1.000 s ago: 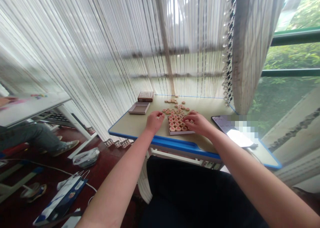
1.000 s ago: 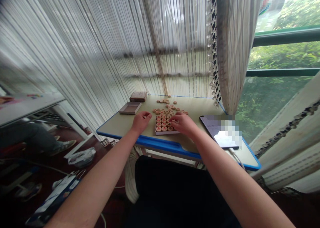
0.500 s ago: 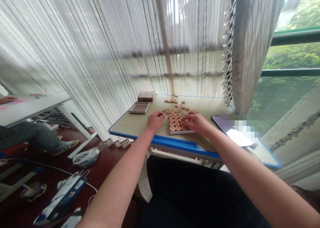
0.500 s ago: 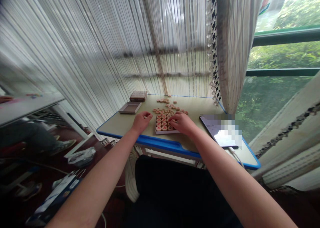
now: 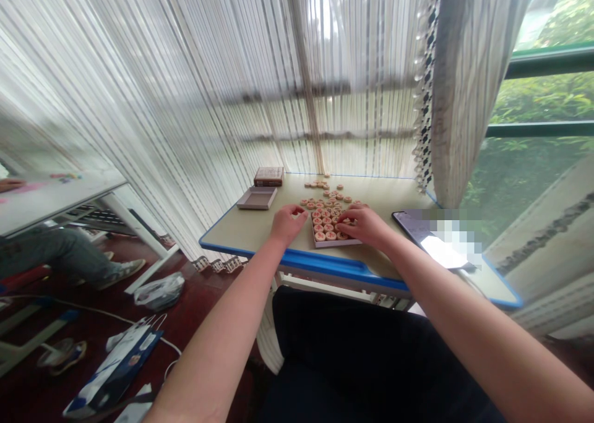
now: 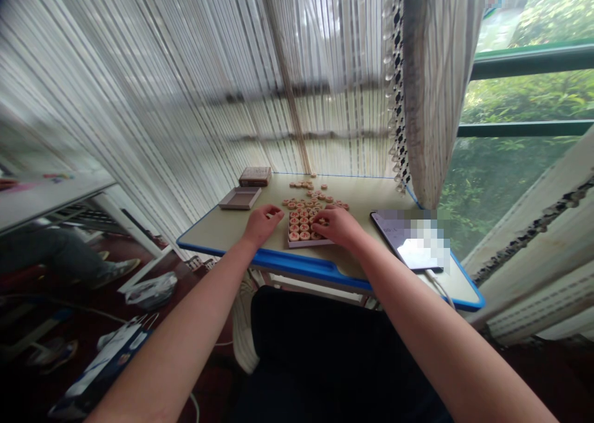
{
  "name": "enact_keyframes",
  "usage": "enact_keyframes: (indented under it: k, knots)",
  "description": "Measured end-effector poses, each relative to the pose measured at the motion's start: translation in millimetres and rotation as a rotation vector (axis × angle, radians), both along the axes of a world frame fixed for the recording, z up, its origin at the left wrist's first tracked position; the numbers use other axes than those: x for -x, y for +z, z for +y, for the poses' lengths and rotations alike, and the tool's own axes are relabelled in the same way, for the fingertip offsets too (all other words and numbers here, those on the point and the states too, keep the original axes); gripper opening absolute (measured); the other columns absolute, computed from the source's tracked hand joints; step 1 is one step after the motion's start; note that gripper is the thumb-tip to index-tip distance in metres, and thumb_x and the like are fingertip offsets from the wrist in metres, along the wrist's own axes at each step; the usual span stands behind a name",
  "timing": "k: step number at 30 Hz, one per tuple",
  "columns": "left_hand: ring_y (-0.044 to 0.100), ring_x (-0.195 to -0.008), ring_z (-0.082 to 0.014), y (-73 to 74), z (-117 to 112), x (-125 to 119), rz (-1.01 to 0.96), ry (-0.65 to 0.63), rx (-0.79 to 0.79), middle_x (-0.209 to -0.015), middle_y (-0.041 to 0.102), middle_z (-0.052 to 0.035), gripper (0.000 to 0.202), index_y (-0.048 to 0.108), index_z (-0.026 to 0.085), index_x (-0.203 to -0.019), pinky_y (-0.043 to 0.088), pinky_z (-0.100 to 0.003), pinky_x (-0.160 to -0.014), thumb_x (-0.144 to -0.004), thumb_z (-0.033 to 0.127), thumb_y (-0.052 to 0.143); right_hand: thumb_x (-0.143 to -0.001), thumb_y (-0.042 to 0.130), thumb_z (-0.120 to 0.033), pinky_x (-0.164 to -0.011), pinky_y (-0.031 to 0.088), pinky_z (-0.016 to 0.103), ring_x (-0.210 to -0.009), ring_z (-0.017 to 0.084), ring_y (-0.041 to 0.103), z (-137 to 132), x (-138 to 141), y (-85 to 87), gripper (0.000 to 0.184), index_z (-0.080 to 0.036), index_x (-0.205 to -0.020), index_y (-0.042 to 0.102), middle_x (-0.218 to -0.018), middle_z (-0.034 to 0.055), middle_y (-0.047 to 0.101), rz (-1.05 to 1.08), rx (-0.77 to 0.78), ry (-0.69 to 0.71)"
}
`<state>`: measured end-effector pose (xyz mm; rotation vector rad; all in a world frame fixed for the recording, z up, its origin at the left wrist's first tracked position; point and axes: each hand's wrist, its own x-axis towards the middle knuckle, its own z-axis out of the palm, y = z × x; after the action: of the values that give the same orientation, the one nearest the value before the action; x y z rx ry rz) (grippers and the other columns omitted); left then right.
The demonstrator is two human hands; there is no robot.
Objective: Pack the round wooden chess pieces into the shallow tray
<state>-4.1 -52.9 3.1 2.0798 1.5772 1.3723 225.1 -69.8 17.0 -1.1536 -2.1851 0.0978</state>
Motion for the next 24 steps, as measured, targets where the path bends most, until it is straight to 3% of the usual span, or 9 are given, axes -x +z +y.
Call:
enact_keyframes:
  k: [8,14,24]
  knots:
    - [0.057,-0.071,-0.0147,3.4,-3,-2,-0.029,-0.025,0.001,-0.077,0.064,-0.0046,0.018,0.063,0.016,-0.077,0.044,-0.027,-0.068,-0.07,0.032,0.058,-0.075,0.057,-0.035,-0.071,0.041,0.029,-0.076,0.018,0.054,-4,16,-0.5,0.019,-0.024,-0.083,0.07,-0.08,0.0047,0.059,0.022,-0.104,-0.013]
    - [0.057,-0.069,-0.0113,2.3,-3,-2,-0.102,-0.081,-0.026,-0.077,0.064,0.0,0.027,0.056,0.021,-0.099,0.044,-0.024,-0.068,-0.072,0.022,0.056,-0.072,0.06,-0.036,-0.067,0.04,0.027,-0.073,0.017,0.053,1,24,-5.8,0.016,-0.024,-0.075,0.07,-0.075,0.0031,0.058,-0.002,-0.057,-0.022]
    - [0.058,-0.072,-0.0114,0.5,0,-3,-0.1,-0.084,0.0,-0.079,0.065,0.0004,0.027,0.058,0.022,-0.098,0.046,-0.024,-0.069,-0.072,0.02,0.056,-0.074,0.057,-0.039,-0.067,0.039,0.027,-0.073,0.017,0.053,-3,25,0.9,0.02,-0.021,-0.075,0.067,-0.074,0.003,0.06,0.061,-0.057,-0.063]
